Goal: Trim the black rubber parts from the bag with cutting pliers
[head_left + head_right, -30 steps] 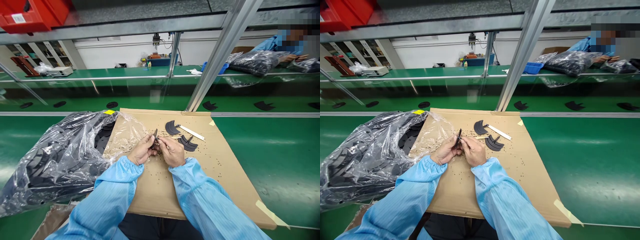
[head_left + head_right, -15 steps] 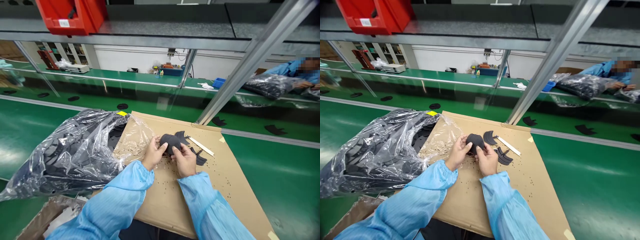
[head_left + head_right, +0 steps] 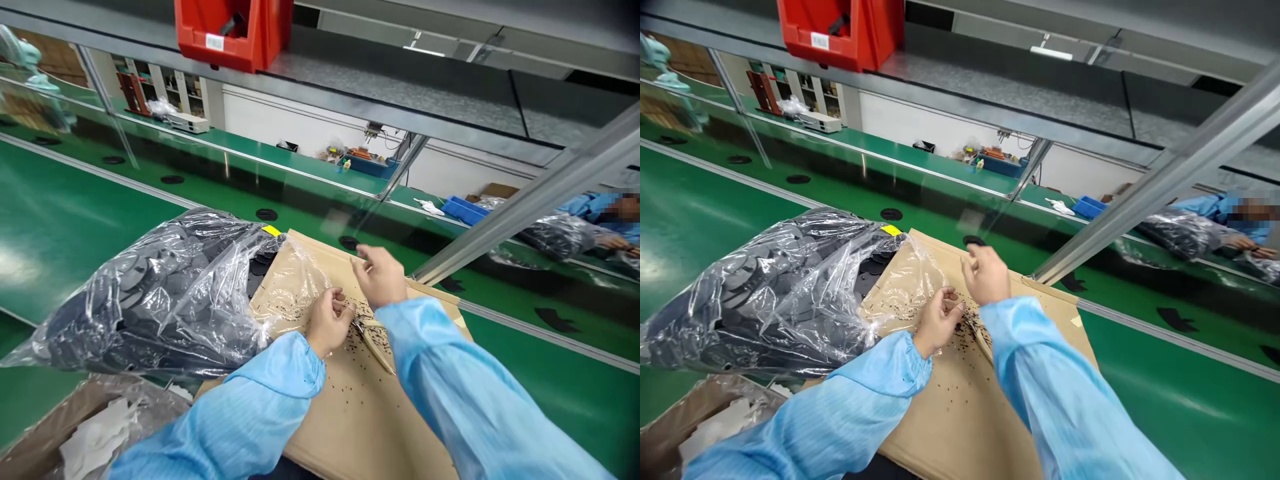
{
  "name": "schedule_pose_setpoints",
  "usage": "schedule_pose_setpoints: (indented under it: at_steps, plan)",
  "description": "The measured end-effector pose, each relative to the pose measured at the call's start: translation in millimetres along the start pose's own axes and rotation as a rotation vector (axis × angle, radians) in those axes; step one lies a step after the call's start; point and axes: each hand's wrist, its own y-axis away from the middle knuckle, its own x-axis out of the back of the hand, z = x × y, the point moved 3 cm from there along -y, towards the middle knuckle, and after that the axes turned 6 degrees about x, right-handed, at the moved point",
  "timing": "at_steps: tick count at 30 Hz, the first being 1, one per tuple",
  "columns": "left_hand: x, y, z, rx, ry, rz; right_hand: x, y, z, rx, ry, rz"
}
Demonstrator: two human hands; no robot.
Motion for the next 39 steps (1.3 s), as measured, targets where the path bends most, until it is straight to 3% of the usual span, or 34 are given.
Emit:
schedule_pose_setpoints:
  at_steps: [4,7,10,17,24,33,39]
  plan:
    - [1.4,2,6,-0.043,0.045,-0.015,-4,68,-41,0.007,-0.084,-0.02]
    - [-0.9,5,6,-0.037,0.049,-0.059,5,103,-50,-0.096,-0.149,0.162]
    - [-3.4,7,3,-0.004,-0.003,-0.104,9,121,-45,-0.143,-0.115,0.289]
    - [-3.8,6,1,-0.001,0.03,-0.142,-5,132,-28,-0.099,-0.041,0.186]
    - [-2.5,6,4,0.018,0.007,-0.127,-7,135,-21,-0.26,0.02,0.055]
    - [-0.4,7,3,-0.004,-0.091,-0.098,5,151,46,-0.577,0.248,-0.005]
    - [-1.9,6,-1,-0.004,-0.073,-0.083,-11,159,60,-0.518,0.246,-0.183]
